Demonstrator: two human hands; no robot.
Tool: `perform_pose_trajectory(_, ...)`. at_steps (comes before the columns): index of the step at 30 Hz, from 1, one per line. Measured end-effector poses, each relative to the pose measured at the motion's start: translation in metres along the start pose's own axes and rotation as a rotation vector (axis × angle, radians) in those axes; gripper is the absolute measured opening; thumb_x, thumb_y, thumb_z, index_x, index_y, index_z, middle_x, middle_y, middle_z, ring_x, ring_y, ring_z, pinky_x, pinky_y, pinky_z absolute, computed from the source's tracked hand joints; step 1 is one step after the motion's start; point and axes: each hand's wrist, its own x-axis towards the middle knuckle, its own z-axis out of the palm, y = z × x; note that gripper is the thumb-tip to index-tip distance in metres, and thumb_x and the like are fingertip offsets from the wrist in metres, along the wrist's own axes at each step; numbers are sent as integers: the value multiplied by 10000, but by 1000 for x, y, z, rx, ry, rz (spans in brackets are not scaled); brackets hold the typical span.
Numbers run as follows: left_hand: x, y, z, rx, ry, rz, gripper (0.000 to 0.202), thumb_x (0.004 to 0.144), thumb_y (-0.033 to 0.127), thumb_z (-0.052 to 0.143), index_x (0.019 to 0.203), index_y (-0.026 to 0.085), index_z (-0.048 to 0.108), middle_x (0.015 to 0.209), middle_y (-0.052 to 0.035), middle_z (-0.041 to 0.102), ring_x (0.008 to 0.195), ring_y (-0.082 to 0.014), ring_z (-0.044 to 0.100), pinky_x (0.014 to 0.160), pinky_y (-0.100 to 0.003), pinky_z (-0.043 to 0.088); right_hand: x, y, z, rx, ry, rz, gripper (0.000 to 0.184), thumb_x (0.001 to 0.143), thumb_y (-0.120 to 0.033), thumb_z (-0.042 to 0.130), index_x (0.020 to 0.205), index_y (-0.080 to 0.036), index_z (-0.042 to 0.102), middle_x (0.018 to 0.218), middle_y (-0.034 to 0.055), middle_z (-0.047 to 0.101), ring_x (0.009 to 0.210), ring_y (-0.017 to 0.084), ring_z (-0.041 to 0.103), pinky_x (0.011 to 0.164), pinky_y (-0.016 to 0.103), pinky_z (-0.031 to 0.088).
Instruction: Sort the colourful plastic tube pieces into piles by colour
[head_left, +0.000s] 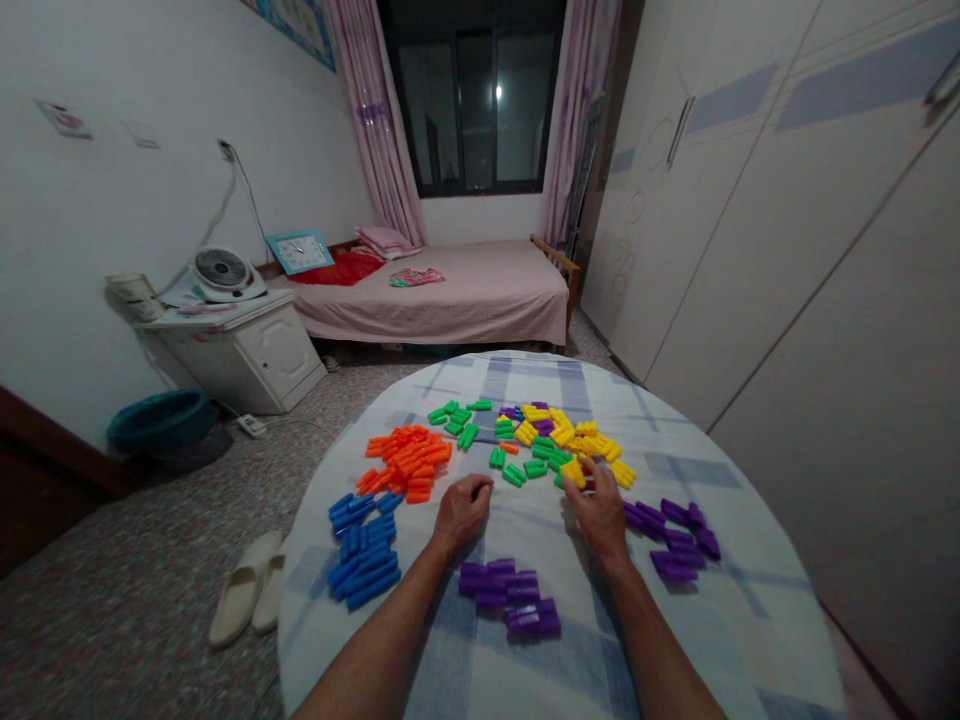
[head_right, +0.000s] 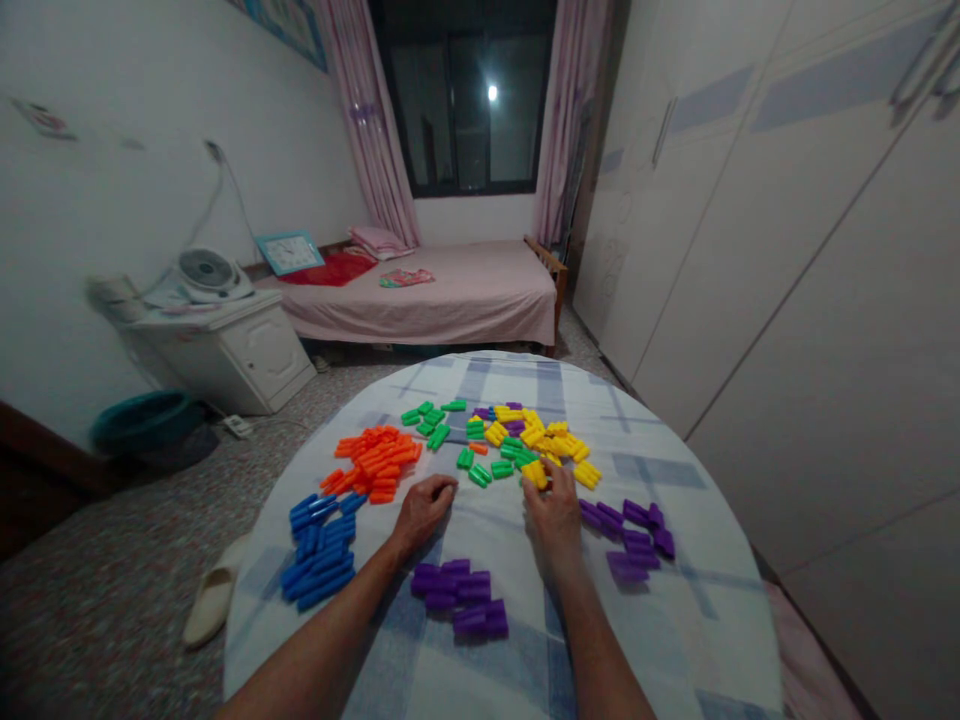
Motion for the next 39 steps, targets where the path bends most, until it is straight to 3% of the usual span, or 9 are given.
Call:
perform_pose_trajectory(4, -1, 1, -1, 4, -5, 0, 257, 803, 223, 472, 916, 180, 698, 913, -36, 720, 861, -164, 641, 813, -261, 467, 11, 18, -11, -20, 222, 11, 419, 791, -385, 494, 1141, -162, 550, 1123, 126, 505, 1017, 235, 514, 821, 399, 495)
perform_pose_trajectory(8, 0, 0, -1, 12, -4, 2, 256, 807, 234, 471, 915, 183, 697, 904, -32, 720, 855, -163, 641, 802, -259, 468, 9, 18, -11, -137, 296, -97, 409, 812, -292, 448, 1186, -141, 519, 1241, 157, 457, 1200, 267, 420, 1010, 484, 368)
perform_pose_trajectory(13, 0, -1, 0, 7, -10, 12, 256, 806, 234, 467, 912, 185, 695, 909, -37, 717, 872, -169, 638, 813, -266, 465, -8, 0, 6, -131, 115, -243, 336, 857, -249, 403, 1160, -195, 538, 1196, 112, 514, 1179, 224, 451, 1028, 458, 369)
perform_pose_trajectory(17, 0, -1, -1, 2, -5, 15, 251, 807, 246, 474, 912, 190, 695, 889, -33, 718, 855, -170, 640, 803, -268, 468, -17, -3, 18, -135, -30, -257, 326, 844, -222, 404, 1132, -200, 555, 1157, 100, 541, 1127, 215, 479, 996, 450, 400)
perform_pose_trajectory(27, -2, 1, -2, 11, -17, 35, 266, 821, 254, 461, 937, 178, 689, 925, -48, 714, 883, -178, 639, 826, -288, 470, -11, 16, 16, -204, -83, -148, 287, 839, -236, 412, 1072, -174, 567, 1012, 103, 584, 993, 229, 518, 924, 424, 424)
perform_pose_trajectory(39, -4, -2, -2, 14, 0, 24, 255, 822, 266, 479, 967, 180, 672, 956, -53, 705, 923, -187, 634, 863, -305, 472, -9, 10, 12, -60, -135, -24, 296, 853, -276, 386, 975, -198, 644, 943, 66, 658, 907, 199, 592, 852, 343, 445)
